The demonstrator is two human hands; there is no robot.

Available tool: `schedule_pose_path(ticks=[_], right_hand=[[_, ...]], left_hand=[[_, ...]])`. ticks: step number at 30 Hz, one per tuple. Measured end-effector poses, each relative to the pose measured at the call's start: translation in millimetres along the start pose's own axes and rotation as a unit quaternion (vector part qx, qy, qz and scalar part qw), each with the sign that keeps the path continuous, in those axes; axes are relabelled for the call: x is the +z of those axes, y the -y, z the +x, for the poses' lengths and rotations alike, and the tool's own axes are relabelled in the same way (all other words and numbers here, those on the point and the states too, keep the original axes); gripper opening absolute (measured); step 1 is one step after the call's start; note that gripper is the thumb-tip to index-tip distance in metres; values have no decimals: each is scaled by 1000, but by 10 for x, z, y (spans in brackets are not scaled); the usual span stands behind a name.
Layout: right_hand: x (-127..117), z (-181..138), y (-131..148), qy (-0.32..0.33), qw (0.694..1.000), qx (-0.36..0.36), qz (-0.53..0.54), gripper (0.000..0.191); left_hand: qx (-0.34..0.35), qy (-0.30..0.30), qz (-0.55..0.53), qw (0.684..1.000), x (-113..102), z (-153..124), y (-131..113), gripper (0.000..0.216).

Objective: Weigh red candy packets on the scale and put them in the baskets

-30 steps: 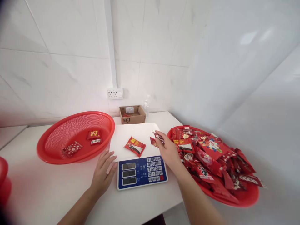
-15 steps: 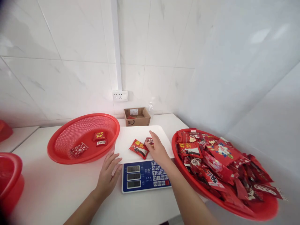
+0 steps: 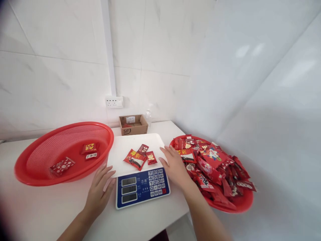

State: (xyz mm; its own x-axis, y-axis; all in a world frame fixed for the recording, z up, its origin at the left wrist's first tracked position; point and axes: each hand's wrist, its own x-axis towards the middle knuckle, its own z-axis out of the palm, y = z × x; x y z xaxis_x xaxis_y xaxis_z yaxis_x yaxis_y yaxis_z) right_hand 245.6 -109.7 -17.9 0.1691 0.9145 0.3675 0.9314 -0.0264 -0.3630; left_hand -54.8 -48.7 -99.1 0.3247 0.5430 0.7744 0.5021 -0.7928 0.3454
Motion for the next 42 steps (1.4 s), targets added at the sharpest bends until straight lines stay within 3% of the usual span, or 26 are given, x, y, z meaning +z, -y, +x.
schedule_pose_path(ticks=[6, 9, 12, 17, 22, 25, 29, 33, 38, 42], right_hand=[[-309, -150, -654, 47, 978, 63, -193, 42], [-437, -169, -772, 18, 969, 78, -233, 41], [-552, -171, -651, 3, 970, 119, -212, 37], [-557, -204, -270, 154, 959, 168, -166, 33], [-479, -190, -162, 181, 943, 193, -202, 41], [-528, -183, -177, 149, 947, 216, -185, 38], [-666, -198, -189, 56, 960, 230, -147, 33], [-708, -171, -150, -22, 974, 221, -52, 32], [-409, -26, 50, -80, 983, 148, 68, 28], [-42, 49, 221, -24, 984, 95, 148, 31]], left_hand=[[17, 4, -1, 1000, 16, -2, 15, 23], [15, -1, -3, 1000, 19, 2, 13, 22], [18, 1, -3, 1000, 23, 4, 11, 22], [16, 10, 0, 1000, 25, 5, 11, 23], [15, 8, 2, 1000, 10, 5, 6, 22], [10, 4, 4, 1000, 7, 3, 6, 21], [6, 3, -2, 1000, 11, -10, 10, 22], [-8, 4, -4, 1000, 14, -12, 1, 21], [-10, 11, -2, 1000, 2, 8, -40, 22], [-15, 14, -1, 1000, -21, 6, -52, 22]])
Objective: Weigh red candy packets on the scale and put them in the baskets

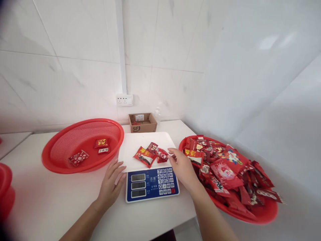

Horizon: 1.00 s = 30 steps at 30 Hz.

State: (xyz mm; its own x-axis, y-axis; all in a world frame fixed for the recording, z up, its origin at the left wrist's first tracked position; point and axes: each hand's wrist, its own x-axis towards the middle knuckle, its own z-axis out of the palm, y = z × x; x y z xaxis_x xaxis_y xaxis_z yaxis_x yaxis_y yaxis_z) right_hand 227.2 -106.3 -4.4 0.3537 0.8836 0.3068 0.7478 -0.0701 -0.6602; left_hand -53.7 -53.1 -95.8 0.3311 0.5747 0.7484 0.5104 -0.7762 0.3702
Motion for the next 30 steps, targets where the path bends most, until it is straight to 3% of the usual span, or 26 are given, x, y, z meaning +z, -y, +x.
schedule_pose_path(ticks=[5, 11, 17, 21, 25, 28, 30], right_hand=[[284, -45, -77, 38, 998, -31, 39, 32], [519, -48, -96, 25, 985, -160, -59, 34], [479, -107, -93, -19, 977, -194, -81, 33], [138, -309, -130, -78, 983, -136, -95, 34], [-231, -507, -239, -117, 982, -8, -149, 37], [-327, -572, -372, -78, 978, 81, -176, 41], [-299, -576, -453, -41, 978, 82, -185, 44]], left_hand=[[-6, 6, 0, 1000, -2, -22, 11, 23], [-6, 18, -12, 1000, 9, -18, -5, 22], [-14, 16, -18, 1000, -5, -5, -8, 22], [-20, 21, -16, 999, -9, -1, -6, 22], [-27, 29, -16, 999, -4, -7, -10, 22], [-26, 32, -12, 999, -1, -14, -22, 23], [-24, 33, -5, 999, 0, -14, -31, 23]])
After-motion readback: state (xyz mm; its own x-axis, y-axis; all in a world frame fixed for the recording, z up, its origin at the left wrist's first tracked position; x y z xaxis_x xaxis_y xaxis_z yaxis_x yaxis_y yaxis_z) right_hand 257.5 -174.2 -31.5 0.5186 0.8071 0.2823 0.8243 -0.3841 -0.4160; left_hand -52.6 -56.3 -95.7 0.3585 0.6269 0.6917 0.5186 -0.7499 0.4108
